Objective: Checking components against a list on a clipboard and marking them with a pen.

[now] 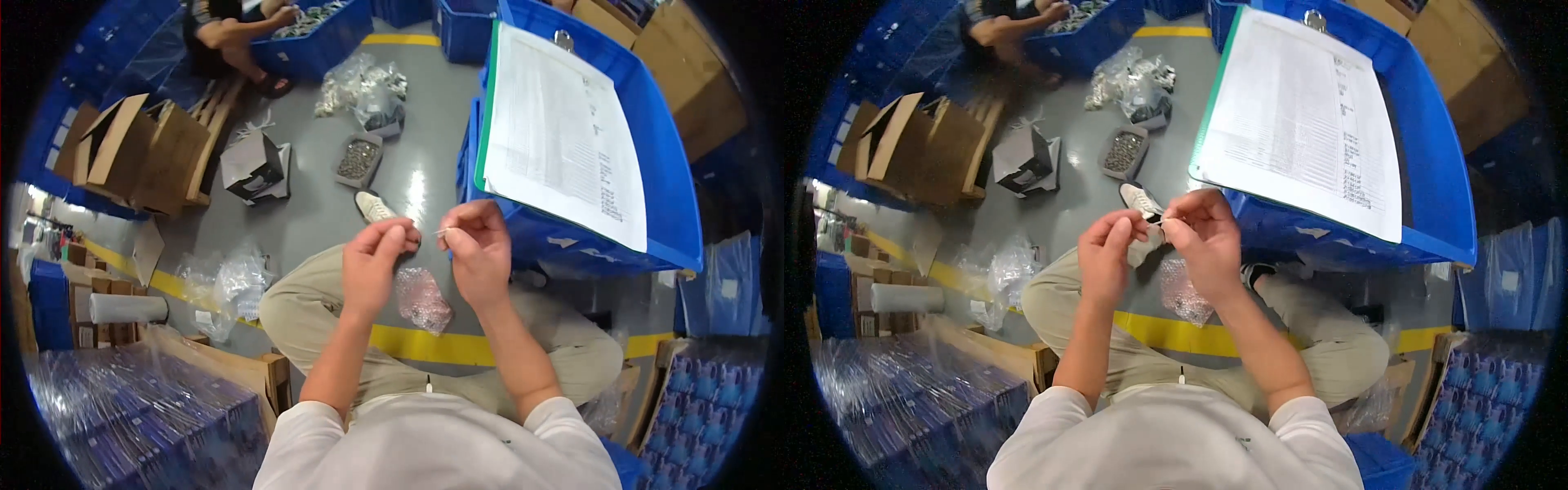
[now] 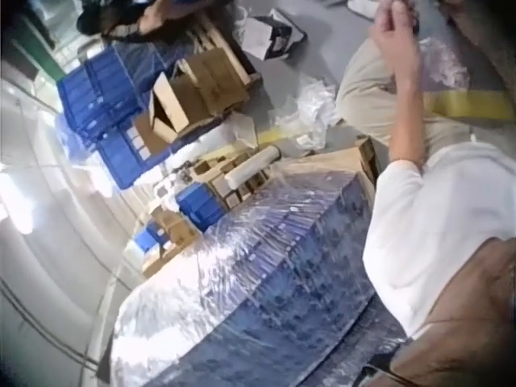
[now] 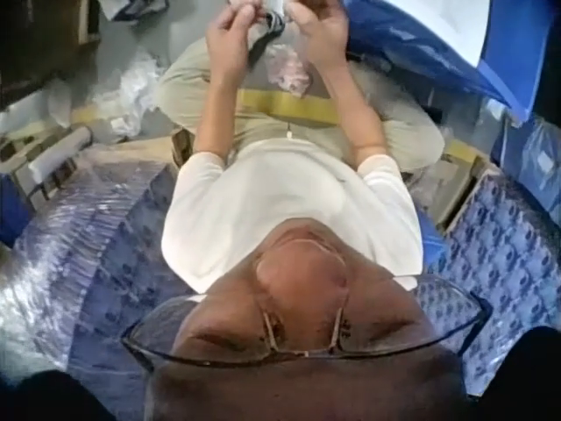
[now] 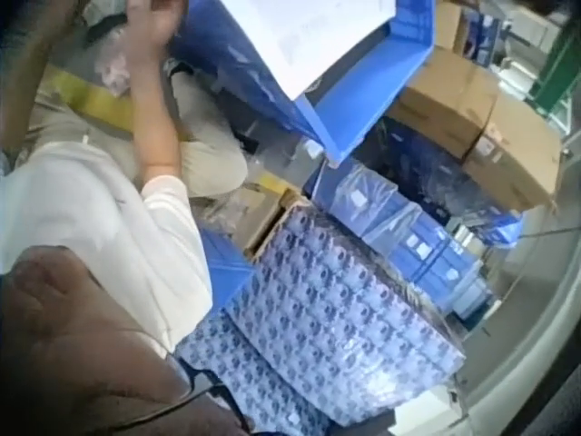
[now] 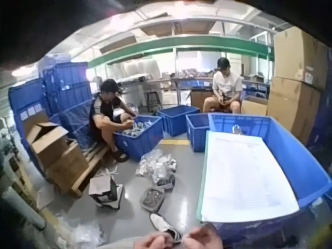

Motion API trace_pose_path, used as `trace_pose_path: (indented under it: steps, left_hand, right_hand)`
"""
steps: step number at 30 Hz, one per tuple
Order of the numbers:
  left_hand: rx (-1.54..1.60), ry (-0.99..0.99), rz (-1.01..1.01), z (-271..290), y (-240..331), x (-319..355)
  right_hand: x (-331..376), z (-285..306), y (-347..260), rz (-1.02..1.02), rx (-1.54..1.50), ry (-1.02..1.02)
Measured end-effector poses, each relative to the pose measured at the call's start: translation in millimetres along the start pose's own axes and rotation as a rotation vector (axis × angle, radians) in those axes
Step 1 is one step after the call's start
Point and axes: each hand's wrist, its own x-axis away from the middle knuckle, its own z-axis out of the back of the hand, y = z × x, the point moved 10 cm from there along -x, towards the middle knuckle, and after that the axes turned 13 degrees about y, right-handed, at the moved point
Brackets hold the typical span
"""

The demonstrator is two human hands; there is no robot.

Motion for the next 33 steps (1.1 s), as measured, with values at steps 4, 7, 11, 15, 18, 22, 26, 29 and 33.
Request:
trace_pose_path:
  steps: [4, 7, 11, 15, 18, 22, 26, 29, 33]
  left_hand:
    - [0.194, -0.155, -0.065, -16, 47, 46]
    - [0.226, -0.216, -0.070, -19, 52, 67]
    - [0.295, -0.227, -0.073, -20, 57, 82]
    - [0.312, -0.226, -0.059, -23, 59, 84]
    - [0.365, -0.259, -0.020, -26, 57, 82]
    - [0.362, -0.272, -0.022, -30, 53, 77]
    - [0.066, -0.128, -0.110, -24, 48, 74]
    - [-0.155, -0.042, -0.127, -3, 19, 64]
    - [-0.261, -0.025, -0.138, 15, -10, 52]
  right_hand:
    - [30, -15, -23, 0.089, -0.098, -0.055]
    - [49, -17, -35, 0.185, -0.054, 0.003]
    - [63, -25, -42, 0.203, -0.084, -0.017]
    - [69, -23, -48, 0.276, -0.076, -0.008]
    - [70, -21, -48, 0.332, -0.069, -0.030]
    - [71, -20, -51, 0.394, 0.005, -0.068]
    - [68, -8, -45, 0.361, 0.307, -0.041]
    - [66, 6, -19, 0.280, 0.552, -0.052]
    - [66, 15, 14, 0.265, 0.699, -0.112]
